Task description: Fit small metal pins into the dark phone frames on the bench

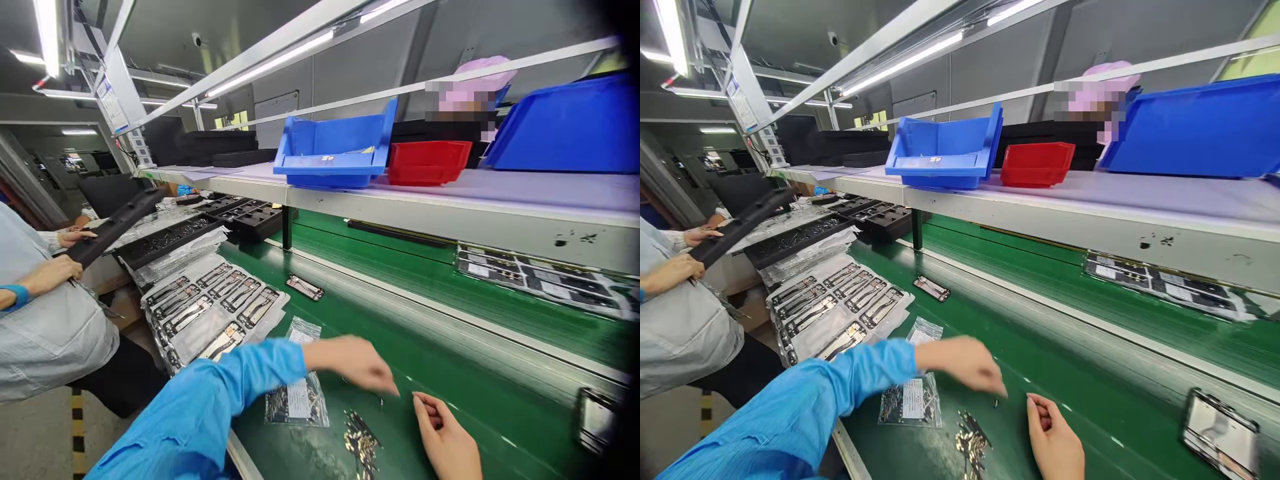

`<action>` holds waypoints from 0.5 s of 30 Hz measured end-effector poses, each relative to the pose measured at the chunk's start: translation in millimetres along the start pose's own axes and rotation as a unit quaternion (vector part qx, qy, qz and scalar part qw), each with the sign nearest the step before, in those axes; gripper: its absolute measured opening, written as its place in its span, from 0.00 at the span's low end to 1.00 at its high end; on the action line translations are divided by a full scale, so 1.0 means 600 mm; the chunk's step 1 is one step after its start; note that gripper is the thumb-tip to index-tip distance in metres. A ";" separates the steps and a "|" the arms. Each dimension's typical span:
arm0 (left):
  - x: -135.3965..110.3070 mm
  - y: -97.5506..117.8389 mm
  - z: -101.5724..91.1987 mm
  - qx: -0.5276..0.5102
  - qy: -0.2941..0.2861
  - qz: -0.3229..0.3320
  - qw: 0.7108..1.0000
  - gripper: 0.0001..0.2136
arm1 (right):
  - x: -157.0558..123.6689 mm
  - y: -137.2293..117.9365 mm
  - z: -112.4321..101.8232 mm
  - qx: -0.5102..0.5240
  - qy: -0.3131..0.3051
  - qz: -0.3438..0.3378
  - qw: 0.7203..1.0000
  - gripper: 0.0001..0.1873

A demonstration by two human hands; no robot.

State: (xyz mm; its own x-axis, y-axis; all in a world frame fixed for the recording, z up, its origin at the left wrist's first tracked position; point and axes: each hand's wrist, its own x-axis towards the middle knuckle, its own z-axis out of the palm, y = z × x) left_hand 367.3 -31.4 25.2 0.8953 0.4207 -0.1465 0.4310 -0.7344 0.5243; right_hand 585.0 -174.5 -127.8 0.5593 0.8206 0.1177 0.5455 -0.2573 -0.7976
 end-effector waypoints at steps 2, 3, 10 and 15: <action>0.016 -0.073 -0.075 0.064 0.012 -0.080 0.995 0.13 | 0.001 0.000 0.000 -0.004 -0.005 0.006 1.000 0.34; 0.022 -0.110 -0.110 0.090 0.024 -0.114 0.989 0.15 | 0.001 -0.001 0.000 -0.004 -0.006 0.005 1.000 0.34; 0.039 -0.289 -0.197 0.165 0.009 -0.219 0.962 0.21 | -0.003 -0.011 -0.005 -0.005 -0.015 0.017 1.000 0.34; 0.056 -0.312 -0.196 0.154 0.018 -0.214 0.964 0.21 | -0.003 -0.019 -0.007 -0.014 -0.019 0.035 0.999 0.34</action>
State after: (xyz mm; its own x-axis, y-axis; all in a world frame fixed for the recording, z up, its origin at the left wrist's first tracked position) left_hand 303.6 182.9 20.7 0.6256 0.7350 -0.2615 0.7784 -0.6105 0.1465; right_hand 580.5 -175.4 -116.6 0.5726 0.8188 0.0399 0.5233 -0.3276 -0.7866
